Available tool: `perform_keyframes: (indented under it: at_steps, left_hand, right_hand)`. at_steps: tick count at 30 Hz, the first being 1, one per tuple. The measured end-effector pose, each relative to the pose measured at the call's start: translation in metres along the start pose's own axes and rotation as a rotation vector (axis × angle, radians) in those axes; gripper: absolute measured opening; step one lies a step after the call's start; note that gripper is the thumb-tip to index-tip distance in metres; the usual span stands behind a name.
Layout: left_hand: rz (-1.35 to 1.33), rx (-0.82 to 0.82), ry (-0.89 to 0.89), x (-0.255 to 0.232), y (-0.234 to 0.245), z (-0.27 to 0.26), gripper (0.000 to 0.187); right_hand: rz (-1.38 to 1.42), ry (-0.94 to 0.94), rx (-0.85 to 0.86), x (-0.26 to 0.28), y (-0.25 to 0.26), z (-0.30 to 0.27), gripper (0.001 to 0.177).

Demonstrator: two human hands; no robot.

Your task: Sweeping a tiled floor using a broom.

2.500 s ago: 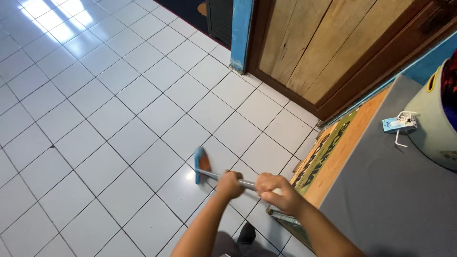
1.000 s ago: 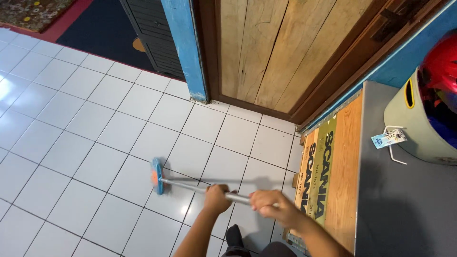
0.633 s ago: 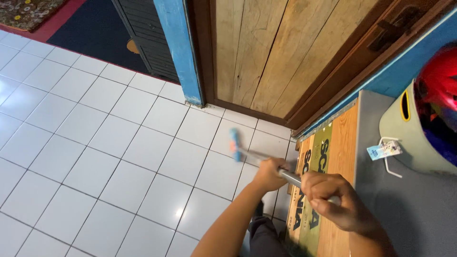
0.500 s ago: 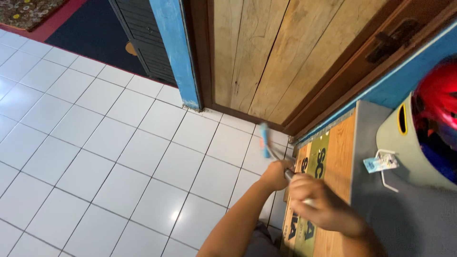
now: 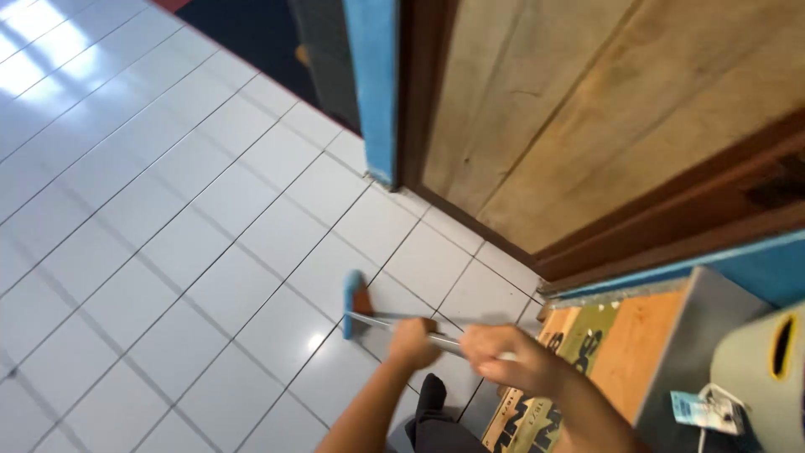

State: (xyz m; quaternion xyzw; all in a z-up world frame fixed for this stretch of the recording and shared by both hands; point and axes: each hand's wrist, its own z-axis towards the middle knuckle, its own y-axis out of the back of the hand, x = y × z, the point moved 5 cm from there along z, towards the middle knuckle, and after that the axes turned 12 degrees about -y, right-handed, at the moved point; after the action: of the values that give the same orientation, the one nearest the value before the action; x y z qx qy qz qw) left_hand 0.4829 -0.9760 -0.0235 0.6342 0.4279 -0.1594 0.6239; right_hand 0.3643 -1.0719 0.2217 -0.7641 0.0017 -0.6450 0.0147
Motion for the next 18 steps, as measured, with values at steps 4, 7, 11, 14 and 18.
perform_keyframes:
  at_steps: [4, 7, 11, 14, 18]
  left_hand:
    - [0.000, -0.202, 0.235, 0.061, 0.044, -0.030, 0.025]
    - [0.095, -0.382, 0.297, 0.070, 0.073, -0.050, 0.018]
    - [-0.135, -0.773, 0.483, 0.071, 0.078, -0.055, 0.036]
    - [-0.078, -1.052, 0.301, 0.051, 0.082, -0.034, 0.030]
    - [-0.084, -1.084, 0.094, -0.013, 0.108, 0.017, 0.029]
  right_hand:
    - [0.094, 0.064, 0.057, -0.047, -0.026, 0.062, 0.014]
    - [0.070, 0.113, 0.110, -0.050, -0.042, 0.088, 0.012]
    - [0.000, 0.073, 0.099, -0.049, -0.039, 0.104, 0.012]
    - [0.013, 0.114, 0.065, -0.022, -0.018, 0.106, 0.014]
    - [-0.009, 0.198, 0.002, 0.038, 0.036, 0.097, 0.021]
